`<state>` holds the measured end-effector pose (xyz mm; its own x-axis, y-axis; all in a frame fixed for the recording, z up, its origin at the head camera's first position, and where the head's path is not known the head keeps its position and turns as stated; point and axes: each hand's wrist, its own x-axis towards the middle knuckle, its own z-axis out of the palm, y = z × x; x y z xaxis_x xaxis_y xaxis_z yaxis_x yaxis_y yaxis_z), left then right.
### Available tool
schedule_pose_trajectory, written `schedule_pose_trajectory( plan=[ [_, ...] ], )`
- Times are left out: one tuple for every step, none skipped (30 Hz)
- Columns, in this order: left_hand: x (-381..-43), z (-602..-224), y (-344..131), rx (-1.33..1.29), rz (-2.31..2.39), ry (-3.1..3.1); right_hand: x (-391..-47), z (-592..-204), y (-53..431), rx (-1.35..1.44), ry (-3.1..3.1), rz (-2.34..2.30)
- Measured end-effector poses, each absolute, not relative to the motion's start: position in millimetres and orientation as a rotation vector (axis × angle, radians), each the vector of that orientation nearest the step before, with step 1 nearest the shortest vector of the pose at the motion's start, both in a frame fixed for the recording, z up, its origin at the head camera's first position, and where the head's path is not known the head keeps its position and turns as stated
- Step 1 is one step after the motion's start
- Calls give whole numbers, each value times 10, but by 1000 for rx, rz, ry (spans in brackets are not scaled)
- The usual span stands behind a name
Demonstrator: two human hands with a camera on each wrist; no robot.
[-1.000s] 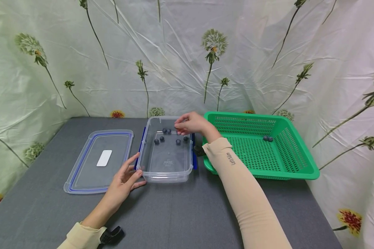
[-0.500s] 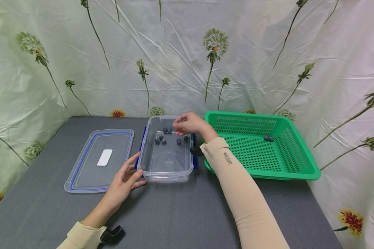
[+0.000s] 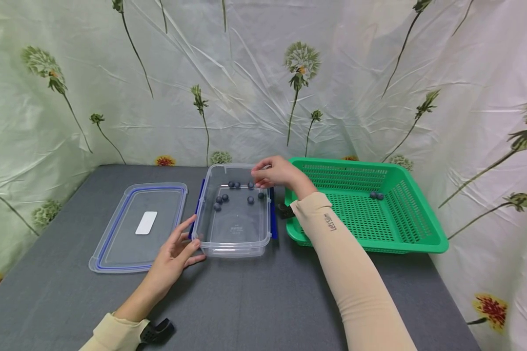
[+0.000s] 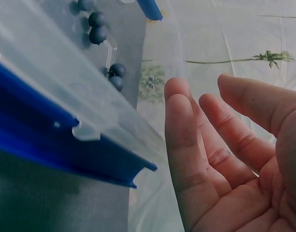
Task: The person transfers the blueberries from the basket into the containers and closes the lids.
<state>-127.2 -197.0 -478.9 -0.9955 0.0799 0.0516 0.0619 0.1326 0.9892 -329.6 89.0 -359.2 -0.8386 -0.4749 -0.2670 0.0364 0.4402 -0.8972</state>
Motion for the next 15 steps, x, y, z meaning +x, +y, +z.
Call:
schedule_pose_trajectory(
  plan=[
    [-1272, -4788, -1970, 146, 2055, 2355, -3301, -3588, 908, -368, 2207, -1394],
    [-1271, -4787, -1970, 143, 2054, 2358, -3303, -3585, 926, -367, 2206, -1396],
    [-1270, -4787, -1969, 141, 2053, 2360, -3306, -3581, 944, -366, 2207, -1395],
    [-1269, -4786, -1969, 139, 2054, 2360, -3308, -3577, 962, -365, 2205, -1396],
    [-1268, -4785, -1968, 137, 2053, 2361, -3308, -3572, 980, -362, 2202, -1400],
    [-1267, -4784, -1968, 137, 2052, 2362, -3308, -3567, 998, -361, 2203, -1401],
    [-1267, -4783, -1967, 137, 2051, 2361, -3311, -3563, 1016, -361, 2205, -1401],
    [-1267, -4782, -1967, 137, 2052, 2359, -3313, -3559, 1034, -356, 2207, -1404],
    [-1267, -4781, -1966, 138, 2052, 2357, -3315, -3554, 1052, -355, 2207, -1407],
    [-1268, -4780, -1966, 139, 2053, 2356, -3316, -3549, 1068, -350, 2205, -1415],
    [-1269, -4780, -1965, 140, 2054, 2354, -3317, -3544, 1084, -344, 2205, -1420],
    [-1269, -4780, -1965, 141, 2056, 2352, -3317, -3539, 1096, -342, 2208, -1422],
    [-1269, -4779, -1965, 141, 2057, 2350, -3318, -3534, 1110, -340, 2210, -1423],
    [-1270, -4779, -1965, 141, 2057, 2350, -3316, -3528, 1124, -339, 2213, -1422],
    [-1270, -4780, -1966, 141, 2058, 2350, -3314, -3521, 1139, -337, 2216, -1419]
  ],
)
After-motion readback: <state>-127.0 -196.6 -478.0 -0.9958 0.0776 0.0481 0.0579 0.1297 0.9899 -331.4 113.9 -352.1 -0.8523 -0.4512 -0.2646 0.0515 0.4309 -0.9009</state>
